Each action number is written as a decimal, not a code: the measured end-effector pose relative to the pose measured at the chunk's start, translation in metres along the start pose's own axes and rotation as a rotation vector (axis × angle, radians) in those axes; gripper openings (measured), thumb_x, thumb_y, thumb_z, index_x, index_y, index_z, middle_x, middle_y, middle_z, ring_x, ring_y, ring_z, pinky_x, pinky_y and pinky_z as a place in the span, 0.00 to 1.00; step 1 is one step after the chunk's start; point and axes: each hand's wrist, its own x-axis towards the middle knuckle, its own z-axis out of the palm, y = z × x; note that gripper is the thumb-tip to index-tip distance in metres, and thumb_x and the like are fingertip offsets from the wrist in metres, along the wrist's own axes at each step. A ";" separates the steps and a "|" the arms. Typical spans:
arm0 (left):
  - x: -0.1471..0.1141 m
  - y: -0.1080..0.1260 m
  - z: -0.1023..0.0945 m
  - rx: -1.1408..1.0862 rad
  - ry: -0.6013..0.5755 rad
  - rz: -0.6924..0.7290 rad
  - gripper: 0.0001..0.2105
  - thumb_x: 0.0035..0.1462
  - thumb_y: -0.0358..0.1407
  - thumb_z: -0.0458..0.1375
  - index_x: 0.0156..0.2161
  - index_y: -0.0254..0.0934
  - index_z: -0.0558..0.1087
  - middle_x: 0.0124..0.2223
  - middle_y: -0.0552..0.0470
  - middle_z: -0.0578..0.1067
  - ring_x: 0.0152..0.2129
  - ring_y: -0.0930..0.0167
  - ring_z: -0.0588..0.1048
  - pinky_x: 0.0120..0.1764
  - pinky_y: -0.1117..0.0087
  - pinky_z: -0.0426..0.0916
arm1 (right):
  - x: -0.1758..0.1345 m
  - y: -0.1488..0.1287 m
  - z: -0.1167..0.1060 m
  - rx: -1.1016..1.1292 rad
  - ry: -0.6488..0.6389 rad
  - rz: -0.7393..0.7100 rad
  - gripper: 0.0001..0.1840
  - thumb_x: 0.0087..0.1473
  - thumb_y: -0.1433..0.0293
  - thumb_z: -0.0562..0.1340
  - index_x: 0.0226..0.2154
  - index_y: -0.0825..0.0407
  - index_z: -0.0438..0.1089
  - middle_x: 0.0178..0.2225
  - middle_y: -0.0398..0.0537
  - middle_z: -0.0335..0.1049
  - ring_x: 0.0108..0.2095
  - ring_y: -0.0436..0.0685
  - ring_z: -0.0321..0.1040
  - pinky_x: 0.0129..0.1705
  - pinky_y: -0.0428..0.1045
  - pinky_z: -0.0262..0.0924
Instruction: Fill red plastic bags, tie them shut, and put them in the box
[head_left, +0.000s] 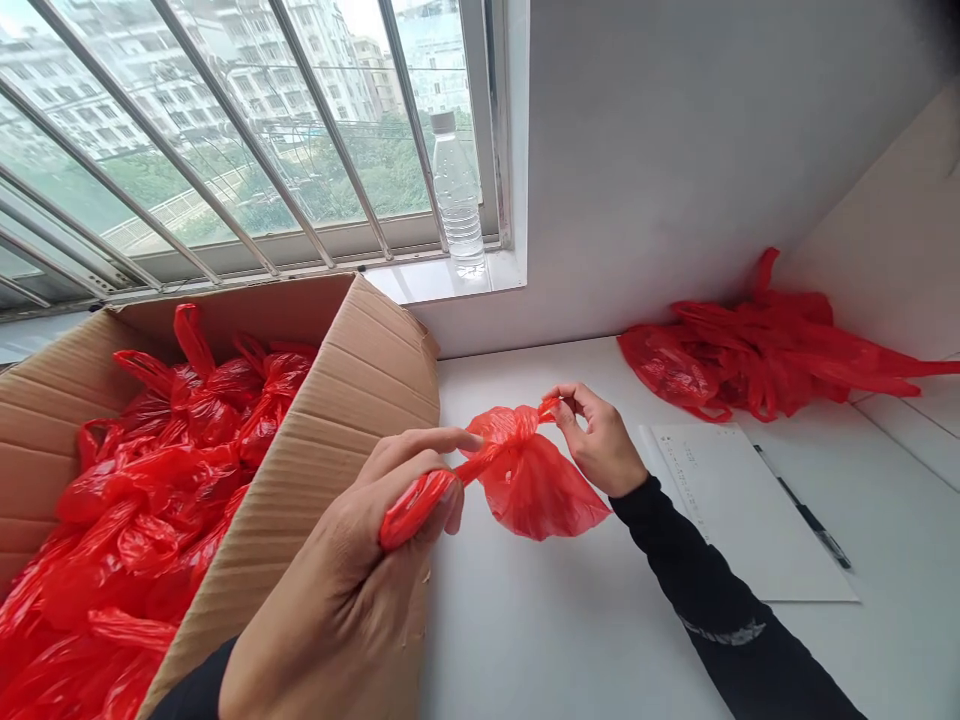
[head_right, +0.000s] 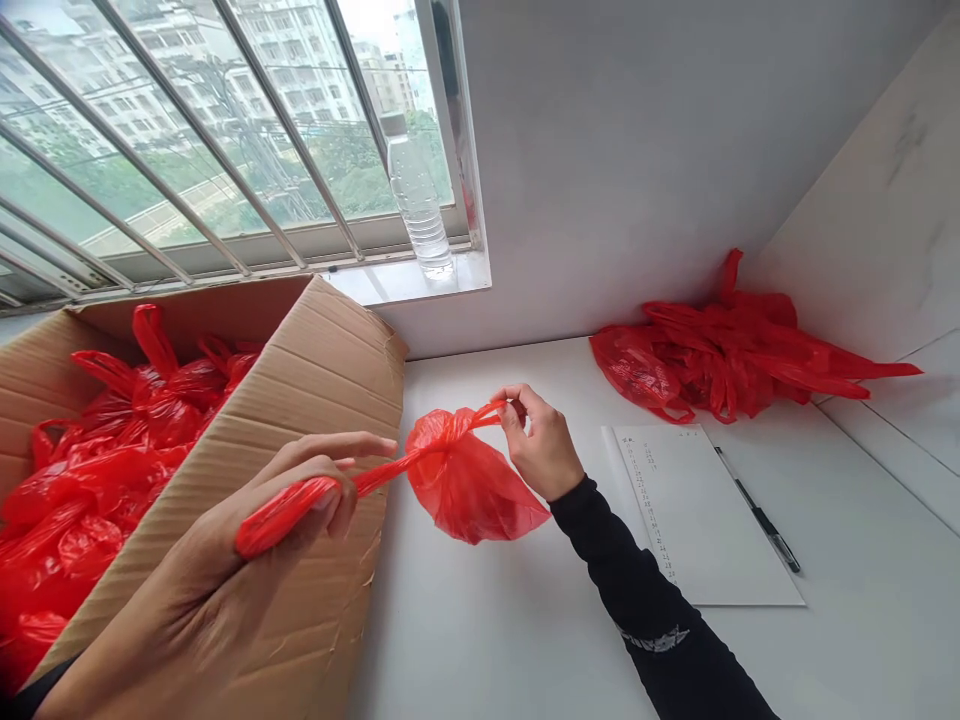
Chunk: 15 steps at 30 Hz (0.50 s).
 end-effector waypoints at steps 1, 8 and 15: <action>0.001 0.003 0.000 -0.014 -0.008 -0.013 0.08 0.67 0.31 0.50 0.40 0.42 0.72 0.52 0.54 0.73 0.49 0.71 0.72 0.50 0.77 0.67 | 0.003 0.006 -0.001 -0.007 0.001 0.003 0.10 0.63 0.66 0.54 0.41 0.51 0.69 0.35 0.47 0.72 0.36 0.56 0.69 0.41 0.51 0.61; 0.007 0.012 0.000 -0.047 -0.040 -0.021 0.12 0.67 0.35 0.49 0.31 0.42 0.70 0.32 0.55 0.74 0.29 0.71 0.72 0.33 0.75 0.71 | 0.005 0.009 -0.001 -0.016 -0.019 0.009 0.15 0.63 0.66 0.53 0.41 0.52 0.73 0.32 0.47 0.73 0.30 0.55 0.66 0.36 0.50 0.59; 0.008 0.011 0.005 0.015 -0.042 0.046 0.14 0.67 0.36 0.48 0.29 0.41 0.68 0.33 0.56 0.74 0.27 0.73 0.71 0.35 0.76 0.69 | 0.016 0.030 -0.006 0.056 -0.014 0.082 0.15 0.59 0.63 0.57 0.40 0.55 0.75 0.30 0.47 0.71 0.28 0.54 0.63 0.32 0.50 0.56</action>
